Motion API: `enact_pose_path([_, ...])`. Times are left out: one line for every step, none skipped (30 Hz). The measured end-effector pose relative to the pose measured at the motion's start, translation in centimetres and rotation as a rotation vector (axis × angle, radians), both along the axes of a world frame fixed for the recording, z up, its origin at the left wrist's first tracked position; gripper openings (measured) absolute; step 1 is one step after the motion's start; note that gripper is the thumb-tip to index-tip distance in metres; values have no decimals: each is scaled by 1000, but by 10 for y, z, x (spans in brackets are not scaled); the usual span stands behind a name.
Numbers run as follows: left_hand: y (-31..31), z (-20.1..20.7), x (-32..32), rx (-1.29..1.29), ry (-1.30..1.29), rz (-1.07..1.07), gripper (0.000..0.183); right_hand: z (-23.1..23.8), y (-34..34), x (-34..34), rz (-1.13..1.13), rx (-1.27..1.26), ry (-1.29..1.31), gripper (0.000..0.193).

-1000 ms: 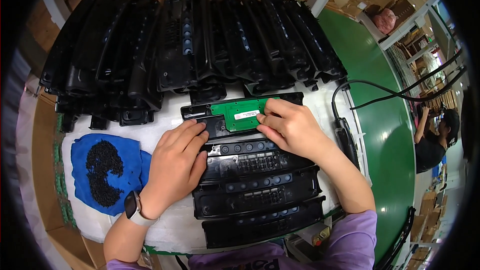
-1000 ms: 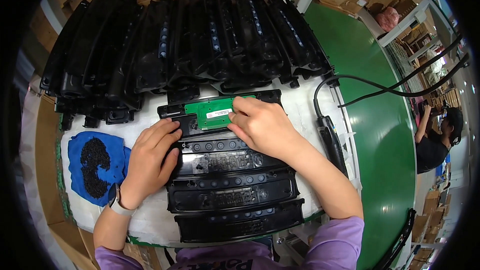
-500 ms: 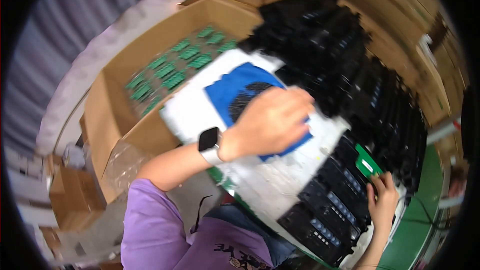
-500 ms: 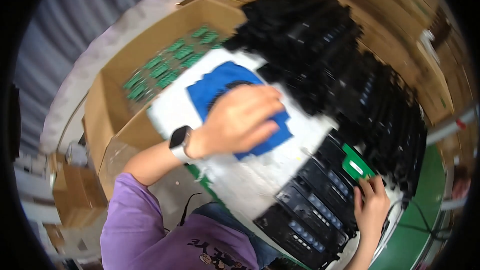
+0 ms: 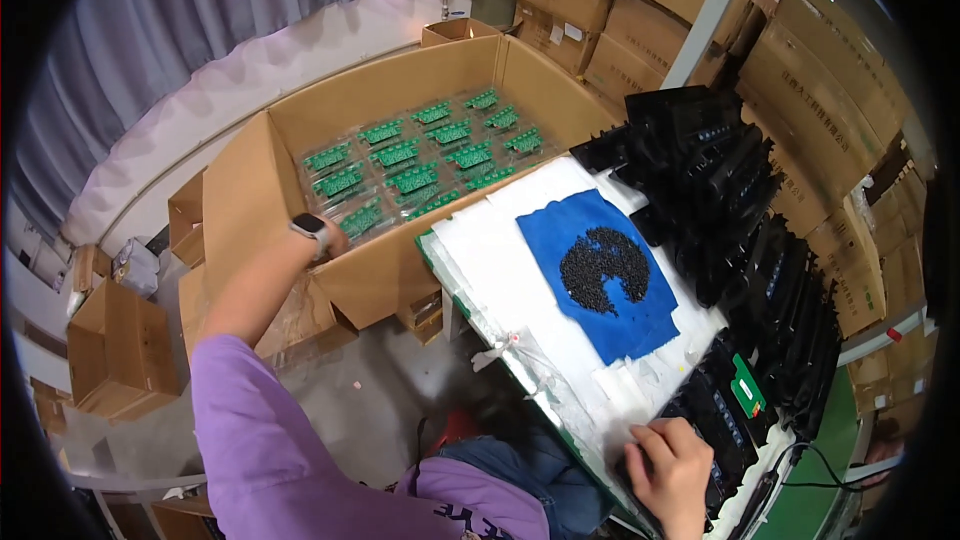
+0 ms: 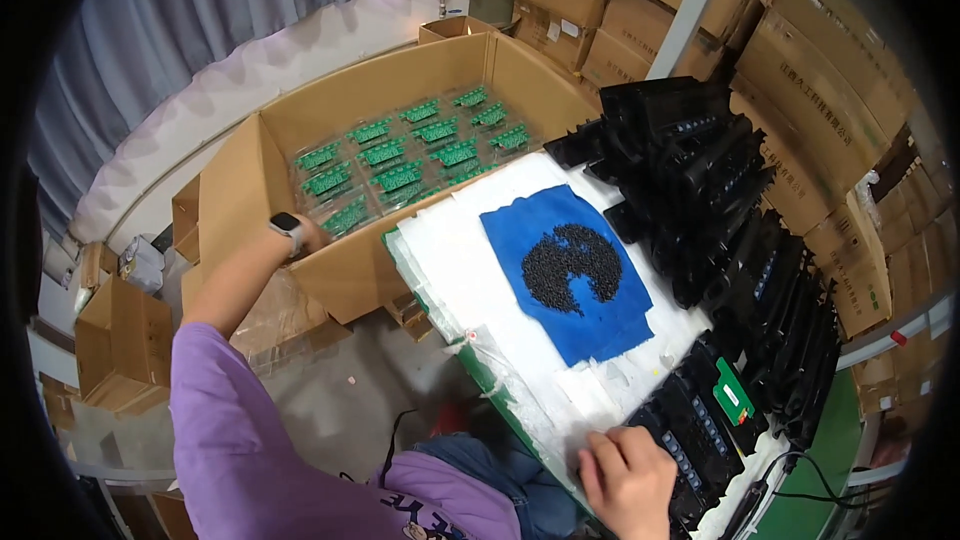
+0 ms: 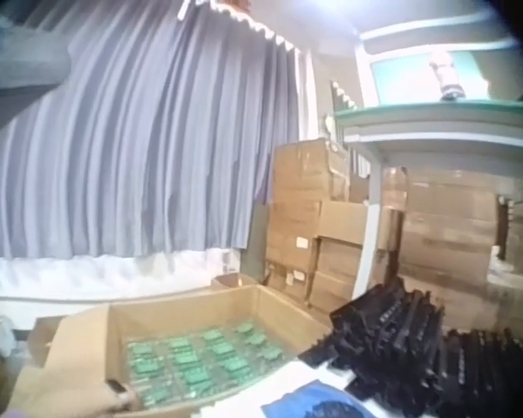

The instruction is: Assembling printer cartridges by attaching circuit chips and driving screws using an electric screwdriver.

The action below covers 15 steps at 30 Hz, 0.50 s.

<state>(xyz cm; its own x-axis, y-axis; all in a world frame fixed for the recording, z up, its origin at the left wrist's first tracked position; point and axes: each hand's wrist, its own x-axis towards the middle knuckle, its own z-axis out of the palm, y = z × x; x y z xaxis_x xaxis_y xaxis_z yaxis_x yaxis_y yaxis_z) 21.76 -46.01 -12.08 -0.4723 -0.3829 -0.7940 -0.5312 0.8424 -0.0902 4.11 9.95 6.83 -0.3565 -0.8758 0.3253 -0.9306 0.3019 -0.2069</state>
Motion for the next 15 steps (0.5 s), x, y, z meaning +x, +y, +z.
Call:
enact_pose_path([6, 8, 38, -45, 0, 44, 41, -14, -19, 2, 84, -27, -57, 20])
enact_pose_path([12, 4, 33, -63, 44, 17, 40, -25, -24, 1, 95, -57, -86, 20])
enact_pose_path([18, -1, 27, -81, 88, -11, 39, -30, -32, 8, 83, -53, -102, 21])
enact_pose_path([21, -4, 19, -101, 136, -41, 39, -33, -42, 13, 108, -70, -76, 20])
enact_pose_path([22, -9, 9, -119, 182, -76, 38, -37, -51, 17, 129, -86, -52, 19])
enact_pose_path([22, -13, 1, -137, 227, -110, 37, -39, -62, 24, 107, -105, -86, 20])
enact_pose_path([19, -16, -3, -155, 269, -142, 37, -43, -70, 29, 88, -99, -121, 21])
enact_pose_path([14, -21, -5, -149, 269, -148, 37, -48, -78, 31, 82, -108, -123, 21])
enact_pose_path([9, -26, -6, -149, 294, -205, 35, -54, -86, 32, 79, -117, -127, 22])
enact_pose_path([4, -33, -6, -148, 319, -259, 34, -59, -94, 34, 78, -112, -129, 22])
enact_pose_path([-4, -43, -6, -148, 315, -252, 34, -63, -102, 35, 86, -114, -128, 23])
enact_pose_path([-12, -53, -7, -17, 467, -269, 33, -66, -110, 37, 95, -117, -126, 24])
enact_pose_path([-19, -61, -9, 120, 620, -290, 34, -70, -116, 38, 98, -112, -128, 24])
enact_pose_path([-10, -48, -29, 151, 714, -176, 30, -74, -121, 37, 33, -102, -151, 26])
enact_pose_path([3, -29, -50, 175, 802, -51, 28, -78, -125, 37, -22, -95, -177, 28])
